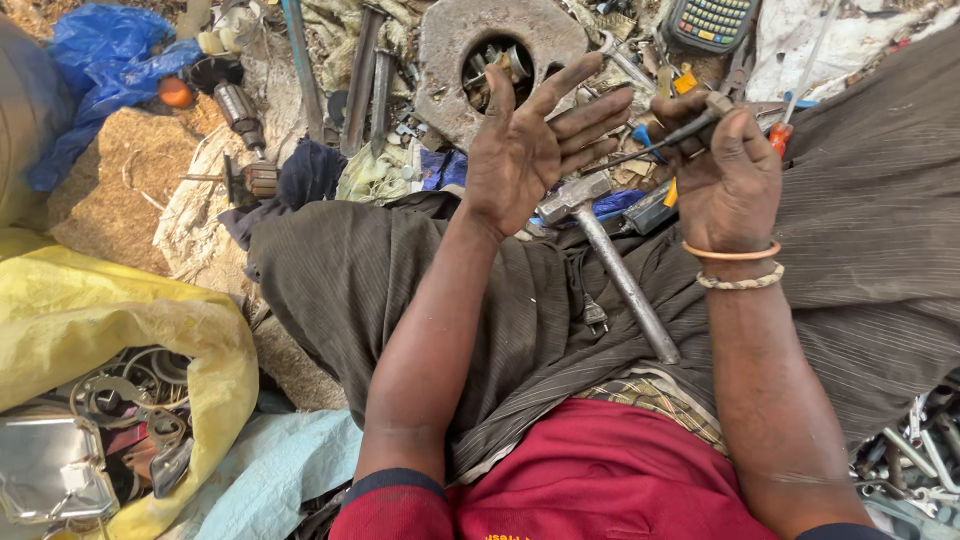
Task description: The person disassembles a mechanical component using a screwdriver and pliers. They remove a spring and other small parts, placing them into a metal container. The person then uses a hammer to tap a part of the assembly.
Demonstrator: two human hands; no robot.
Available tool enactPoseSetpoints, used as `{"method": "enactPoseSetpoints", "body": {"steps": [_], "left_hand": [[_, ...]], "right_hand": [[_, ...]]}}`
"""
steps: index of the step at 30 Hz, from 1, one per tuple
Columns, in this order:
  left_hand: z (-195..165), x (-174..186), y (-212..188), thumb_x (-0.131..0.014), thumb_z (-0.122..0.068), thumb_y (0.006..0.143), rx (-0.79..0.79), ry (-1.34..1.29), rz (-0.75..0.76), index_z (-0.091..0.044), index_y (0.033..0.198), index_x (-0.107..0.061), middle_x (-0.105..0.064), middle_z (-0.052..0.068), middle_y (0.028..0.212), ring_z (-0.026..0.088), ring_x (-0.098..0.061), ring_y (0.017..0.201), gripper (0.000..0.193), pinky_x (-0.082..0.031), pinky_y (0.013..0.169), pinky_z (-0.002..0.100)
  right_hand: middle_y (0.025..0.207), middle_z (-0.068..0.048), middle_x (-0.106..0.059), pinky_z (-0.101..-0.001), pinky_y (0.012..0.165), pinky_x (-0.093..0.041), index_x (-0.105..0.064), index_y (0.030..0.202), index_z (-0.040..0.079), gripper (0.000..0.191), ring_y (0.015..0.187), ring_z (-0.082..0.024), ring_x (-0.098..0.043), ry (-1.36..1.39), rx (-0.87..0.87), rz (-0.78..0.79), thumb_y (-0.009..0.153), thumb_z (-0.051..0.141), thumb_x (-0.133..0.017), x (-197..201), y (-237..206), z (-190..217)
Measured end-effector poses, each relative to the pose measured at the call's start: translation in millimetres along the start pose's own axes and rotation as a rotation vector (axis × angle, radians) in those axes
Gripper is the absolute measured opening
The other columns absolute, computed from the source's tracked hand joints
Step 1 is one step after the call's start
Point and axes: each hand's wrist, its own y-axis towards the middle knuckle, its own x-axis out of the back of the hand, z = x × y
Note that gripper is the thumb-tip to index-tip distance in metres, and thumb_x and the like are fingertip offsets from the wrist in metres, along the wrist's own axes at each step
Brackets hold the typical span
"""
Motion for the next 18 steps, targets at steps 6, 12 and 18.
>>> {"method": "enactPoseSetpoints", "body": {"steps": [6, 12, 18], "left_hand": [[-35, 2, -24, -0.033, -0.075, 0.101, -0.169, 1.553, -0.498, -0.019, 0.163, -0.038, -0.037, 0.023, 0.168, 0.046, -0.029, 0.157, 0.084, -0.026, 0.125, 0.060], [-187, 115, -126, -0.066, -0.048, 0.107, 0.013, 2.081, -0.958, -0.013, 0.146, -0.058, -0.057, 0.022, 0.145, 0.046, -0.053, 0.131, 0.053, -0.030, 0.113, 0.065], [-157, 176, -166, -0.067, -0.030, 0.097, 0.663, 2.501, -0.533, -0.020, 0.109, -0.073, -0.069, 0.017, 0.117, 0.043, -0.041, 0.150, 0.017, -0.017, 0.115, 0.077]], "right_hand": [[0.104, -0.017, -0.065, -0.0463, 0.098, -0.058, -0.057, 0.129, -0.004, 0.032, 0.106, -0.033, -0.069, -0.011, -0.051, -0.176, 0.122, 0.027, -0.054, 31, -2, -1], [0.105, -0.017, -0.067, -0.0477, 0.096, -0.059, -0.056, 0.133, -0.005, 0.031, 0.104, -0.034, -0.070, 0.008, -0.064, -0.186, 0.123, 0.025, -0.054, 40, -2, -3], [0.107, -0.016, -0.072, -0.0478, 0.096, -0.063, -0.059, 0.126, 0.000, 0.029, 0.105, -0.033, -0.074, -0.070, -0.039, -0.127, 0.120, 0.028, -0.059, 17, -5, -5]]}}
